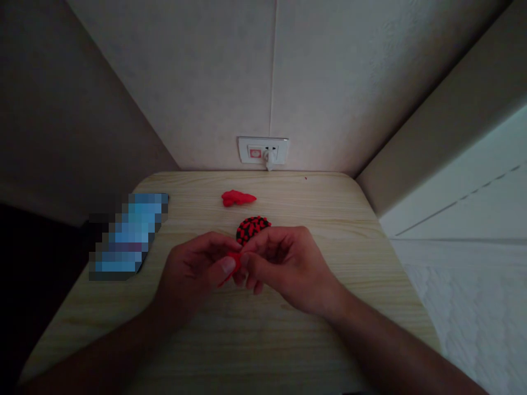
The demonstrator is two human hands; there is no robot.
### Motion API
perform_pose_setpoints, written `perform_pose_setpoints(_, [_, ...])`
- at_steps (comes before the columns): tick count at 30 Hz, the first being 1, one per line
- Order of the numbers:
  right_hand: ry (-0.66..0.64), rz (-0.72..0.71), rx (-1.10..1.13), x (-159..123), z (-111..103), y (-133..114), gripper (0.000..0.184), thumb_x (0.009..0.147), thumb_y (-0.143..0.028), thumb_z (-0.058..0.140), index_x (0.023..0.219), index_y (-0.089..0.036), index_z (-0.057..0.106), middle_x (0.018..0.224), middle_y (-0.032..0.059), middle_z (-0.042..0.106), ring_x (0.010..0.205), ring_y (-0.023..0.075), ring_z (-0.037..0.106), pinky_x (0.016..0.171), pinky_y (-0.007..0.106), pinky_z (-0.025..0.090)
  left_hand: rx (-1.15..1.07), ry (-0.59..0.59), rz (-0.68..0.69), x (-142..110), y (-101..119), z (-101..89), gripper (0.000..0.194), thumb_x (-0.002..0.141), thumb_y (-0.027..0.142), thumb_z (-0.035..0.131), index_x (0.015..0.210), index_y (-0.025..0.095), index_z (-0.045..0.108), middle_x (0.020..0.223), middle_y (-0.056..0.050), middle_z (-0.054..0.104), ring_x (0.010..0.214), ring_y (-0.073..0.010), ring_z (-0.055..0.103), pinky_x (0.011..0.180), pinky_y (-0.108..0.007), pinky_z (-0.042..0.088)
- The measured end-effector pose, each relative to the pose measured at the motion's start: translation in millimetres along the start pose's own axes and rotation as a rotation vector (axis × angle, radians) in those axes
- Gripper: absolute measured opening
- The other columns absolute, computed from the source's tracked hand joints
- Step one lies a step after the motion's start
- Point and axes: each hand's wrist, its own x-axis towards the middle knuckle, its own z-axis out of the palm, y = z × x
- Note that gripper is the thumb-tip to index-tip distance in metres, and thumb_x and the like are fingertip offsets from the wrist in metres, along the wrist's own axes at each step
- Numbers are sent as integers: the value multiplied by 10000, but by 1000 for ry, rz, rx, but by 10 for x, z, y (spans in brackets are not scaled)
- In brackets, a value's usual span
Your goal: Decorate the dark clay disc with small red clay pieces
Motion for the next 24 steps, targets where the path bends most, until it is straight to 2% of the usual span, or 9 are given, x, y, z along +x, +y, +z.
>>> perform_pose_setpoints(4, [22,-12,0,-12,17,15,238,756,-339,915,779,-148,774,658,37,770,511,110,663,489,201,568,-3,-6,-7,8,10,-11,79,823,173,772,748,152,758,612,-11,737,517,-111,650,507,-189,542])
perform_pose_setpoints(11, [27,-41,-25,-50,51,27,205,729,-255,939,802,-150,779,670,25,774,535,103,678,534,186,569,5,-22,-41,-11,37,-38,105,830,127,754,731,161,747,578,23,699,486,-73,601,483,-143,489])
perform_pose_setpoints(15, [50,-19,-105,-55,48,27,234,751,-321,921,754,-153,758,603,19,734,506,114,659,506,203,549,12,-38,-74,-41,9,-61,114,851,154,764,738,162,753,571,21,685,473,-71,574,466,-146,468])
perform_pose_setpoints(20, [40,9,-49,-46,57,24,311,783,-404,886,757,-165,690,602,11,718,484,122,650,498,233,577,-2,-45,-120,-37,-9,-58,182,881,254,782,730,155,764,544,4,679,449,-74,560,438,-149,443])
perform_pose_setpoints(24, [54,-36,-56,-53,63,32,293,787,-387,888,874,-172,708,651,6,722,529,124,654,509,227,557,-95,-55,-149,-26,-1,-43,143,829,202,833,700,170,778,536,13,701,437,-63,574,430,-128,444])
